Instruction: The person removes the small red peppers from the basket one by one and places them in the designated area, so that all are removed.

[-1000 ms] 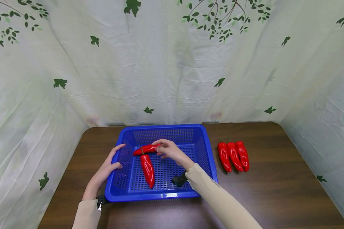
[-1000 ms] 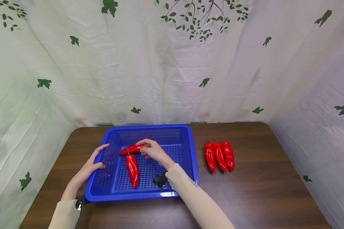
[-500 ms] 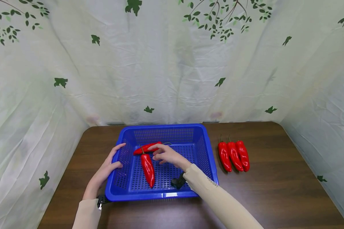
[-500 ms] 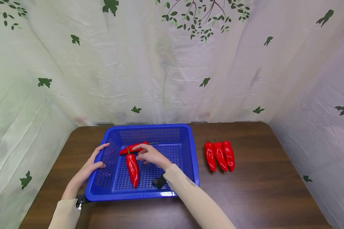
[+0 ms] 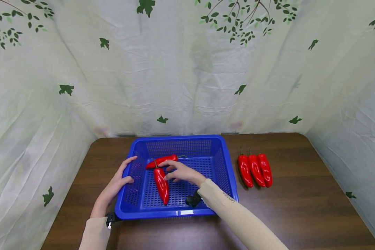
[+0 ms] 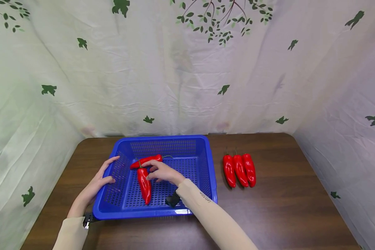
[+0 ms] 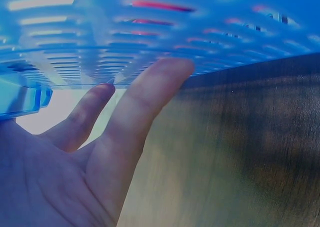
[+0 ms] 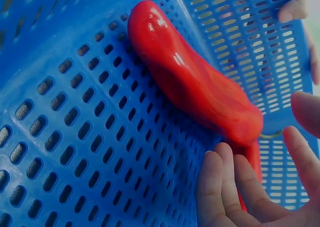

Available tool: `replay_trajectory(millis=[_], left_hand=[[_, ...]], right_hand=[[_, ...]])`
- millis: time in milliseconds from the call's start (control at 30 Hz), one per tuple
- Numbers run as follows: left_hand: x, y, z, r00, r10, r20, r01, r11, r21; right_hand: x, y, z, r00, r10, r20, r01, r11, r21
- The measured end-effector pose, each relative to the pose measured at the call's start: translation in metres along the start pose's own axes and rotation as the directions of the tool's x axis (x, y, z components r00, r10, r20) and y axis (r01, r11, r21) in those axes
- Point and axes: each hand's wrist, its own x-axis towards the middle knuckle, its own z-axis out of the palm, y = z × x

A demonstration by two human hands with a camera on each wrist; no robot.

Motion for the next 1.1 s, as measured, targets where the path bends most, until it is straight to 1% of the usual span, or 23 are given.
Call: replay_trajectory(millis=[167,433,767,933,1100], left_hand=[[0.0,0.002,0.0,1.0,0.001,0.007,-0.001,1.0,0.001],[0.0,0.002,0.0,1.0,0.016,0.011,-0.016,1.0,0.005],[0.0,0.001,0.001,1.0,0.013,0.005,-0.013,1.0,0.015],[-0.002,0.003,0.001,1.0,0.01,0.007,-0.01,1.0,-0.002],[-0.002,0.003,0.001,1.0,0.011,0.008,-0.011,1.0,-0.008]], right_hand=[[0.003,0.001,0.002,1.0,0.002,0.003,-0.002,0.999,-0.035],[0.007,0.001,0.008,0.999,0.037,0.008,-0.037,0.996,-0.076],[0.013,0.001,0.013,0.999,0.042,0.014,-0.04,0.992,-0.118],[0.015,0.0,0.016,0.999,0.045,0.021,-0.041,0.987,-0.156],[0.017,0.0,0.017,0.999,0.046,0.02,-0.041,0.984,-0.173]])
